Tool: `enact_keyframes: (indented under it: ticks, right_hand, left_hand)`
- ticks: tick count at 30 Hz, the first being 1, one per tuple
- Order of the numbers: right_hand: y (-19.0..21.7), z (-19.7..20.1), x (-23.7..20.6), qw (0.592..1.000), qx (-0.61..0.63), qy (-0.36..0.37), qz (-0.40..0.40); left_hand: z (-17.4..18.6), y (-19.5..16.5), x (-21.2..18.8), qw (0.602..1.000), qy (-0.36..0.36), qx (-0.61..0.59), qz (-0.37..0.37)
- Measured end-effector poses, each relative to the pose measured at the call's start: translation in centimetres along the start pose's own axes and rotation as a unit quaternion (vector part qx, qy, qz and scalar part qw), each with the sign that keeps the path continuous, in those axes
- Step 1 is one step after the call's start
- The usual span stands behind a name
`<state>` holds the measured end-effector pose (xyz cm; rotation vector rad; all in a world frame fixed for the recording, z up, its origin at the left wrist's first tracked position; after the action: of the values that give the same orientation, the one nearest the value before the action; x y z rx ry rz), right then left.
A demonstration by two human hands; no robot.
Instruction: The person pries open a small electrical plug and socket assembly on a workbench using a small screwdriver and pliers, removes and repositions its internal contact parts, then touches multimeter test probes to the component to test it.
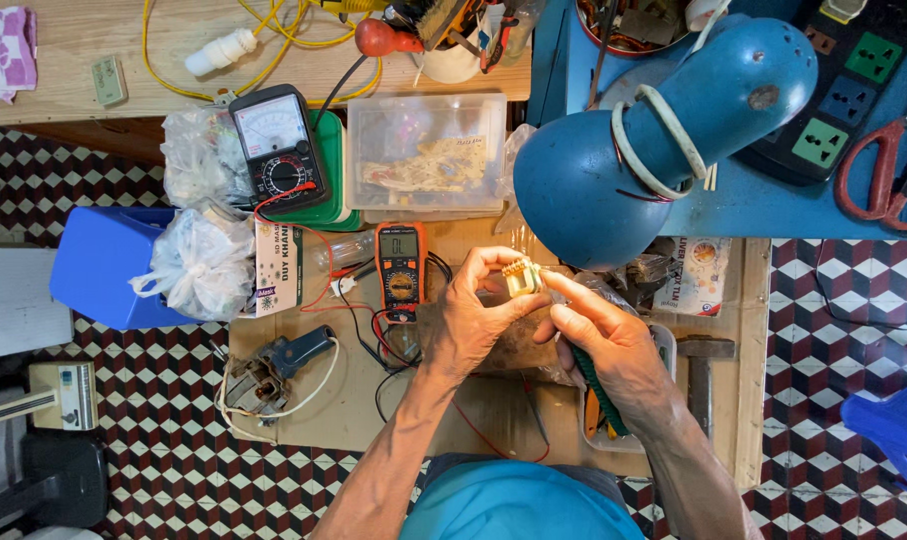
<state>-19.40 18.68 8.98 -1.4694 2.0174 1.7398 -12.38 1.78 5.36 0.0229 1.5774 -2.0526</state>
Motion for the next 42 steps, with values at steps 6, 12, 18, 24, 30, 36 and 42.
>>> enact_keyframes:
  ticks: [6, 12, 18, 24, 30, 36, 42]
  right_hand:
    - [-0.5, -0.8, -0.5, 1.000, -0.008, -0.025, -0.014]
    - [-0.7, -0.6, -0.4, 0.999, -0.040, -0.008, 0.011]
    - [-0.6, -0.7, -0.6, 0.992, -0.115, -0.032, 0.041]
    - [0.2, -1.0, -1.0, 0.974, -0.202, -0.042, 0.089]
    - [0.5, -1.2, -1.2, 0.971, -0.223, -0.061, 0.062]
    - [0.7, -1.3, -1.3, 0.965, -0.245, -0.054, 0.077]
    - [0.5, -1.4, -1.4, 0.971, -0.223, -0.060, 0.062]
  left_hand:
    - [0.3, -1.2, -0.7, 0.977, -0.081, 0.100, -0.167]
    - [-0.9, 0.7, -0.7, 0.998, -0.011, -0.019, -0.060]
    - [-1.5, 1.6, -0.7, 0.990, 0.020, -0.117, -0.081]
    - [-1.6, 1.8, -0.9, 0.982, 0.032, -0.153, -0.106]
    - [-1.9, 2.0, -0.8, 0.975, 0.037, -0.184, -0.120]
    - [-1.9, 2.2, -0.9, 0.972, 0.055, -0.199, -0.109]
    - [-2.0, 2.0, -0.9, 0.971, 0.055, -0.210, -0.104]
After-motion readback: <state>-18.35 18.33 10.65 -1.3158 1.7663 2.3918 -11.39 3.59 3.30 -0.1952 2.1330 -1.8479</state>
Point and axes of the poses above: each hand's wrist, its own x-axis towards the middle knuckle, its own z-axis out of the back of the hand, y = z × x, the point moved 2 cm from there along x, towards the middle knuckle, and after that the axes turned 7 degrees about x, right-handed, at the moved point
